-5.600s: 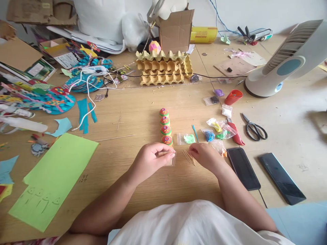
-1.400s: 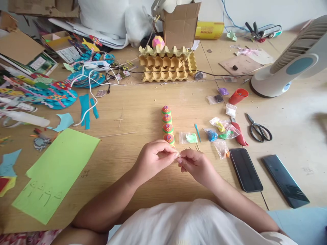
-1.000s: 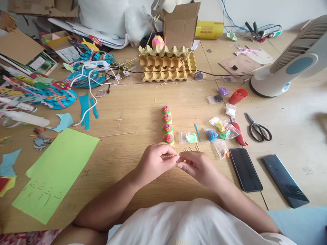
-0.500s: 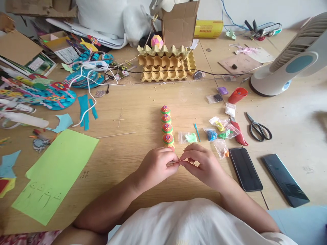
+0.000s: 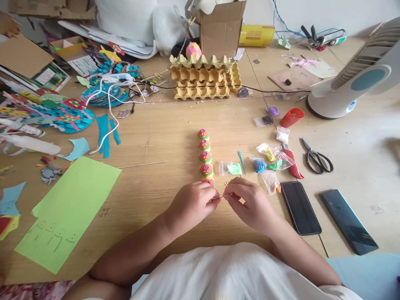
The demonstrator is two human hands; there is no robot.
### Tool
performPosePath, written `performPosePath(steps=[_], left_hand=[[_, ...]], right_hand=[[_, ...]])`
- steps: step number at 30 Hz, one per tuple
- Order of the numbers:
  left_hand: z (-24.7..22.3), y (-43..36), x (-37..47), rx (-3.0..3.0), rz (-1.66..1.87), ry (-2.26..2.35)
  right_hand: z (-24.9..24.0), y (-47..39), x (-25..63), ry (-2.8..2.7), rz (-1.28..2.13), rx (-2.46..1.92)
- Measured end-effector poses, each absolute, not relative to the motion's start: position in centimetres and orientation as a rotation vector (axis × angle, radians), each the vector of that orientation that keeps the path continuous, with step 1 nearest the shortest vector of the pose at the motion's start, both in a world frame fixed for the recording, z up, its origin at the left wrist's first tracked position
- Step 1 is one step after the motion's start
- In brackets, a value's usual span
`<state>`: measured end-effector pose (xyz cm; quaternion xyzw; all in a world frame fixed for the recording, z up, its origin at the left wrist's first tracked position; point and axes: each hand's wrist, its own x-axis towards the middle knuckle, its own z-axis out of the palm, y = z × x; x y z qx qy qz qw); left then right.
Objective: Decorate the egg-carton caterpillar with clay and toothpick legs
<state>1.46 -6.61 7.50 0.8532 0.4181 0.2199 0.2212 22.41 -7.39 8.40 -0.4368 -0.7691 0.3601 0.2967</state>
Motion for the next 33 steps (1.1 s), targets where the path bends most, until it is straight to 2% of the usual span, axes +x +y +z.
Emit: performPosePath(steps=[6, 12, 17, 21, 27, 33], left_hand=[[8.1, -6.5, 1.4, 2.195, 0.606, 1.202], [8.6, -6.6, 1.1, 1.929, 0.624, 1.189], [8.6, -6.5, 0.9, 1.848, 0.608, 1.157], [8.5, -6.2, 0.9, 1.791, 0.633, 1.16], [8.4, -5.7, 0.7, 1.797, 0.687, 1.165], [8.4, -5.7, 0.4, 1.773, 0.728, 1.16]], right_hand=[[8.9, -6.8, 22.6, -1.869, 0.97, -1.13], [8.0, -6.6, 21.9, -1.723, 1.207, -1.018], [7.8, -6.5, 22.3, -1.609, 1.229, -1.026], [7.7, -5.3, 24.4, -1.438, 1.182, -1.284], [6.1, -3.9, 25.1, -2.176, 0.988, -1.826], [6.2, -4.4, 24.3, -2.178, 0.703, -2.005]])
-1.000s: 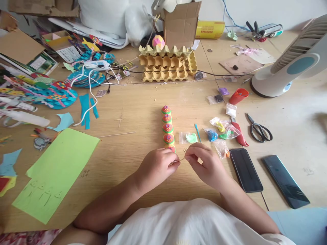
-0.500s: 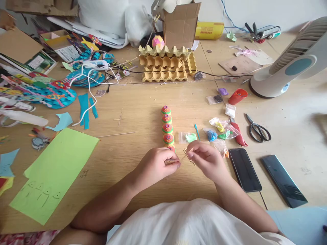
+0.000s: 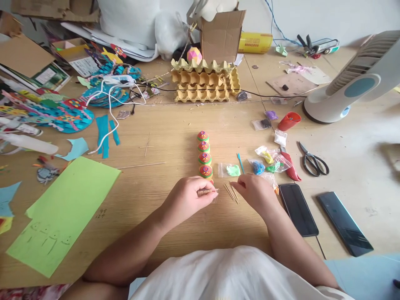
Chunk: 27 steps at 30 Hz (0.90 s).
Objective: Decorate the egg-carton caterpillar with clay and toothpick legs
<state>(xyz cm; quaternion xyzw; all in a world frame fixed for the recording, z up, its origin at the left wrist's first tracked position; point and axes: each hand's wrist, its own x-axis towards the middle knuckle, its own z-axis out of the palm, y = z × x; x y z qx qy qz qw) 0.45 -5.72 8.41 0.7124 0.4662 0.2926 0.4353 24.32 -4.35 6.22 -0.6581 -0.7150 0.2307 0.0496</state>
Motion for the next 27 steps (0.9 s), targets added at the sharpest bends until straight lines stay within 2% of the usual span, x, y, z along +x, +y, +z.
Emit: performPosePath(steps=[2, 5, 7, 16, 27], left_hand=[[8.5, -5.8, 0.4, 1.759, 0.727, 1.154], [8.6, -5.9, 0.5, 1.776, 0.71, 1.15], [8.7, -6.0, 0.6, 1.806, 0.697, 1.139], [8.8, -6.4, 0.9, 1.884, 0.602, 1.152], [9.1, -5.6, 0.7, 1.643, 0.865, 1.155]], right_hand=[[7.1, -4.8, 24.1, -2.111, 0.763, -1.753], [8.1, -5.8, 23.4, -1.922, 1.028, -1.151], [8.4, -6.4, 22.6, -1.805, 1.092, -0.997], [7.4, -7.1, 21.3, -1.726, 1.155, -1.137], [7.1, -7.1, 21.2, -1.617, 1.46, -1.069]])
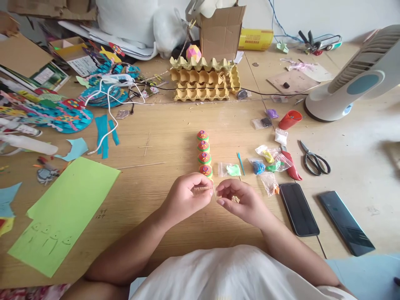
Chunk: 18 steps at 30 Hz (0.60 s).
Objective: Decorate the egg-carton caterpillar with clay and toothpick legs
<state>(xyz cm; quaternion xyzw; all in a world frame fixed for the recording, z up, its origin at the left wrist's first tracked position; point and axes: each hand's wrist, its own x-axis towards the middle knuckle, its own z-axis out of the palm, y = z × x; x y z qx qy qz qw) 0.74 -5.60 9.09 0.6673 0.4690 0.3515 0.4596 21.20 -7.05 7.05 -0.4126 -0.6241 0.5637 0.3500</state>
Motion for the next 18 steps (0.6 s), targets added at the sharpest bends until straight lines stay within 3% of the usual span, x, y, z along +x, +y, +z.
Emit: performPosePath(steps=[18], left_hand=[[9.04, -6.12, 0.66, 1.621, 1.075, 1.15]], right_hand=[[6.79, -7.82, 20.38, -1.614, 1.657, -1.144]])
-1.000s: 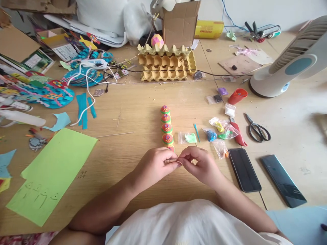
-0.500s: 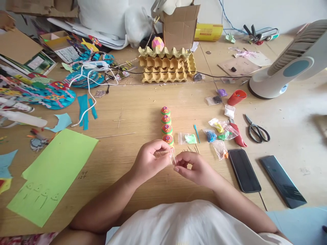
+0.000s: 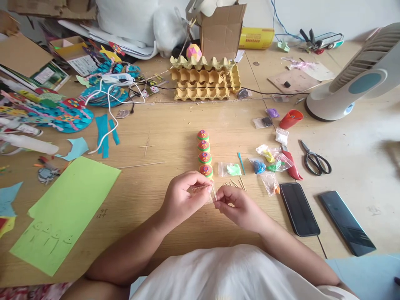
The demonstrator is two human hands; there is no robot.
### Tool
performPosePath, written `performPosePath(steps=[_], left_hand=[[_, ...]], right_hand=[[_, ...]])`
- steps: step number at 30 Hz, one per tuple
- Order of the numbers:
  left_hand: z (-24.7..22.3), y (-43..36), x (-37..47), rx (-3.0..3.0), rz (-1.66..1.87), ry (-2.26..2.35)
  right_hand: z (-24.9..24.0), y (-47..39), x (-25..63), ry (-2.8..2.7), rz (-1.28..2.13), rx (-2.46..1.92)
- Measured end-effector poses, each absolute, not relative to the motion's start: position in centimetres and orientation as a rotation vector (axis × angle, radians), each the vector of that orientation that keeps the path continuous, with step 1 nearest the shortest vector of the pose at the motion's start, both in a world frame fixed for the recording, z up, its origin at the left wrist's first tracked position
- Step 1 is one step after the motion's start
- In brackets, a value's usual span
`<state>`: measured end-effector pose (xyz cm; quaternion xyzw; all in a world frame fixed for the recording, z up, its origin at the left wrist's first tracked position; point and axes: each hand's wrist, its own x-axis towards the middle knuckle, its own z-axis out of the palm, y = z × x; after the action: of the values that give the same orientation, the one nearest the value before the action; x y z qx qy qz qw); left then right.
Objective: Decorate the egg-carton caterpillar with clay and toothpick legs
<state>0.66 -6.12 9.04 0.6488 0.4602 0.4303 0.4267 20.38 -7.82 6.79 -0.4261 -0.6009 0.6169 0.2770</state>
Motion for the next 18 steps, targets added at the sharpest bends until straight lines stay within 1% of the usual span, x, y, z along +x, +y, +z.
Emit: performPosePath(steps=[4, 10, 18], left_hand=[[8.91, -6.26, 0.76, 1.62, 1.09, 1.161], [9.04, -6.35, 0.73, 1.851, 1.127, 1.185], [8.72, -6.19, 0.47, 1.483, 1.017, 1.179]], right_hand=[[6.5, -7.9, 20.37, -1.586, 1.648, -1.155], [6.73, -7.96, 20.26, -1.613, 1.592, -1.137], [6.34, -8.08, 19.98, -1.646, 1.495, -1.16]])
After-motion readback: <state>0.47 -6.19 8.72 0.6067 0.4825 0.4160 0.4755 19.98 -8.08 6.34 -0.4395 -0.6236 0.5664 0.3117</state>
